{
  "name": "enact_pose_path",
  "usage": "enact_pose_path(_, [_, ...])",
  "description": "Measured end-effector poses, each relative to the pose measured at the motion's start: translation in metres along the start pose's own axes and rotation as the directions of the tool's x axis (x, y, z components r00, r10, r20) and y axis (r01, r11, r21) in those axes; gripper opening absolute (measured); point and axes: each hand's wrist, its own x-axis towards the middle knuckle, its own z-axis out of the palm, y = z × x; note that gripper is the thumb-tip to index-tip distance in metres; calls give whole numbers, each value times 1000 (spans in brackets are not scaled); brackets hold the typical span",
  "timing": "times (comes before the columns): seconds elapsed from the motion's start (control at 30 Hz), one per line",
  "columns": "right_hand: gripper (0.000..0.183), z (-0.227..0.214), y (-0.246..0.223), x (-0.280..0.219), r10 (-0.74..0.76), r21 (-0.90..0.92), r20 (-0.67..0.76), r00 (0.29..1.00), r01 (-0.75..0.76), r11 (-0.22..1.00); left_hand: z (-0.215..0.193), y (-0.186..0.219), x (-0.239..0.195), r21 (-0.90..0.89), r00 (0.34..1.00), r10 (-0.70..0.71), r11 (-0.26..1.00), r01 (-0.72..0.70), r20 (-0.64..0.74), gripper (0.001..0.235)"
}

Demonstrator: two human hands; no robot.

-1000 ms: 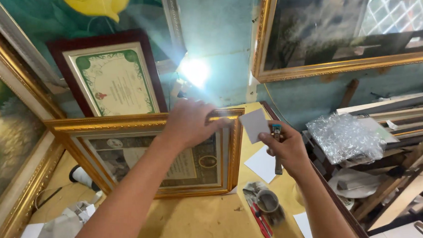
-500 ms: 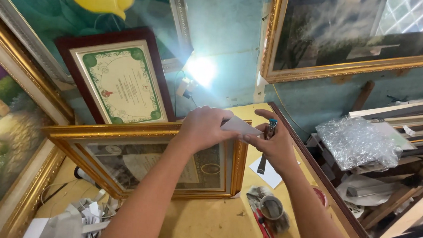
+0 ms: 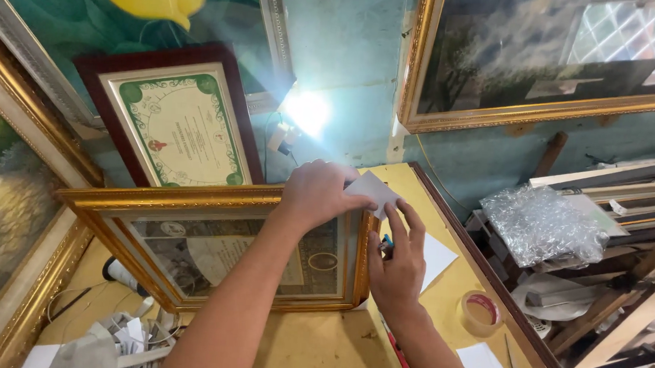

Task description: Finishing a framed artwork by applying protective backing paper, securing it with tape, and adding corner protectors.

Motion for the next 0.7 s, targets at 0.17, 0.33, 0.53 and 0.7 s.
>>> enact_pose_path(0.17, [47,1,-14,3,88,-22,95,992,-86,996,0,0,-1,-36,999,11,999,-12,-42,46])
enact_pose_path(0.33, [48,-4,-24,16,260,41,174,950,-271,962,3,-4,1,-24,998,0,1000,-2,-64,48])
enact_pose_path(0.53, [40,-13,-28,33,529,158,253,810,-574,803,1,1,-6,24,999,30,999,-29,-41,44])
enact_pose_path(0.7, [45,-15,-3,30,480,369,367,797,-598,712,-12,18,-20,30,998,1,1000,-3,68,38])
